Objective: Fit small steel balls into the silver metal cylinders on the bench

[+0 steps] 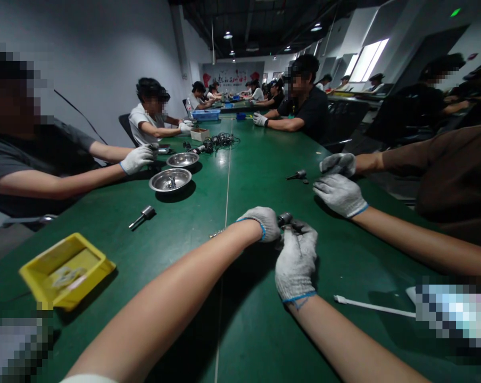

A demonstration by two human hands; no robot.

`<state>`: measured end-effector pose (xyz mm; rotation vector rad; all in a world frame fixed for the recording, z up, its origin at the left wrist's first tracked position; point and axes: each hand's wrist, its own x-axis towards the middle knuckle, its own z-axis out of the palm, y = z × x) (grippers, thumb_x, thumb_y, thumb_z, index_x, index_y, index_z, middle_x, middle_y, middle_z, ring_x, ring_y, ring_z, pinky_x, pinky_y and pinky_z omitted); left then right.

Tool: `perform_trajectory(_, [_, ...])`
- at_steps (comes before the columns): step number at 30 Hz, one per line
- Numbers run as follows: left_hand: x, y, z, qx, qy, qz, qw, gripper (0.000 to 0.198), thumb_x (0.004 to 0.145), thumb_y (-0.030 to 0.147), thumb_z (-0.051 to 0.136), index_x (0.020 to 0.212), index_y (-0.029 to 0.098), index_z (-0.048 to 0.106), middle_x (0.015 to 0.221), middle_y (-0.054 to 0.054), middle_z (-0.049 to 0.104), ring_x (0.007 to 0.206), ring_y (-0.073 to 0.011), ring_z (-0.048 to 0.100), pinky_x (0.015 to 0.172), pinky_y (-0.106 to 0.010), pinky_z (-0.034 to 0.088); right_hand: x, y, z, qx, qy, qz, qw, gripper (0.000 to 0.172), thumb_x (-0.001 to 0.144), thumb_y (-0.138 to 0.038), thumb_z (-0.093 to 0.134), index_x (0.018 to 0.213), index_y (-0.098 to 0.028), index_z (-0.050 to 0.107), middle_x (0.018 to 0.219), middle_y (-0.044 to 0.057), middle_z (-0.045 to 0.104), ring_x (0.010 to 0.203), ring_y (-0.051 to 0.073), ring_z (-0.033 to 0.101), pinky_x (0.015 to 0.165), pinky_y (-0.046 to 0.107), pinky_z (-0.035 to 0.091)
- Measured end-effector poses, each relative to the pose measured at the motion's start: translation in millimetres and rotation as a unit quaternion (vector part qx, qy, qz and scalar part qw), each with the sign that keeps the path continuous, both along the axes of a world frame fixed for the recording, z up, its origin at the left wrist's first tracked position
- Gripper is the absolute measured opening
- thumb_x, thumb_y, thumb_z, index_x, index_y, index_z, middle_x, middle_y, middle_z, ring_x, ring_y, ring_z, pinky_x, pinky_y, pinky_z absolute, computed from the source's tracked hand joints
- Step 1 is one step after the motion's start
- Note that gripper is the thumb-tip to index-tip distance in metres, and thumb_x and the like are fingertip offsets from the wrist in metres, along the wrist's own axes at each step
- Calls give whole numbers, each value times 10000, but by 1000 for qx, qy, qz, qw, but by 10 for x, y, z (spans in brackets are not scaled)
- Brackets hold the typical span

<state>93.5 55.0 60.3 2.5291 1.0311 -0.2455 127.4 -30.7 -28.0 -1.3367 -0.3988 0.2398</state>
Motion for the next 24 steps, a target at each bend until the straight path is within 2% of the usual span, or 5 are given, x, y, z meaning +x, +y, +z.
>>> perform_trajectory(4, [-184, -21, 89, -26, -63, 10, 998, 262, 903, 258, 585, 984, 99, 777, 862, -146, 776, 777, -238, 725, 635, -271, 522, -9, -36, 36, -42, 7, -29, 999, 305, 819, -473, 610, 1006, -239, 550, 856, -12, 655, 763, 198, 644, 693, 311, 495])
perform_trajectory(9, [-546, -153, 82, -45, -164, -14, 985, 222, 947, 267, 520, 966, 148, 707, 855, -46, 741, 758, -165, 659, 600, -227, 459, -28, -98, 86, -90, -40, 9, 995, 457, 892, -672, 530, 972, -228, 602, 792, -5, 650, 708, 204, 602, 647, 312, 455])
perform_trajectory(16, [-1002, -247, -109, -72, -266, -41, 960, 187, 909, 271, 575, 949, 157, 717, 846, -43, 743, 787, -194, 681, 689, -262, 514, -93, -76, 113, -27, -90, 105, 990, 527, 909, -718, 507, 876, -204, 621, 717, 9, 668, 665, 190, 613, 647, 310, 489])
perform_trajectory(20, [-1198, -291, -225, -4, -272, -4, 962, 261, 925, 194, 515, 1040, 161, 747, 1007, -73, 783, 942, -211, 729, 874, -304, 551, -163, -112, 126, -10, -128, 110, 986, 467, 911, -673, 576, 941, -210, 626, 778, 24, 720, 687, 195, 660, 670, 319, 532])
perform_trajectory(24, [-1328, -367, -375, 43, -234, -4, 971, 232, 924, 227, 574, 1030, 177, 773, 1027, -78, 788, 955, -232, 731, 911, -338, 562, -199, -148, 105, -12, -179, 113, 977, 423, 882, -588, 682, 1087, -219, 657, 950, 59, 772, 878, 233, 728, 811, 368, 572])
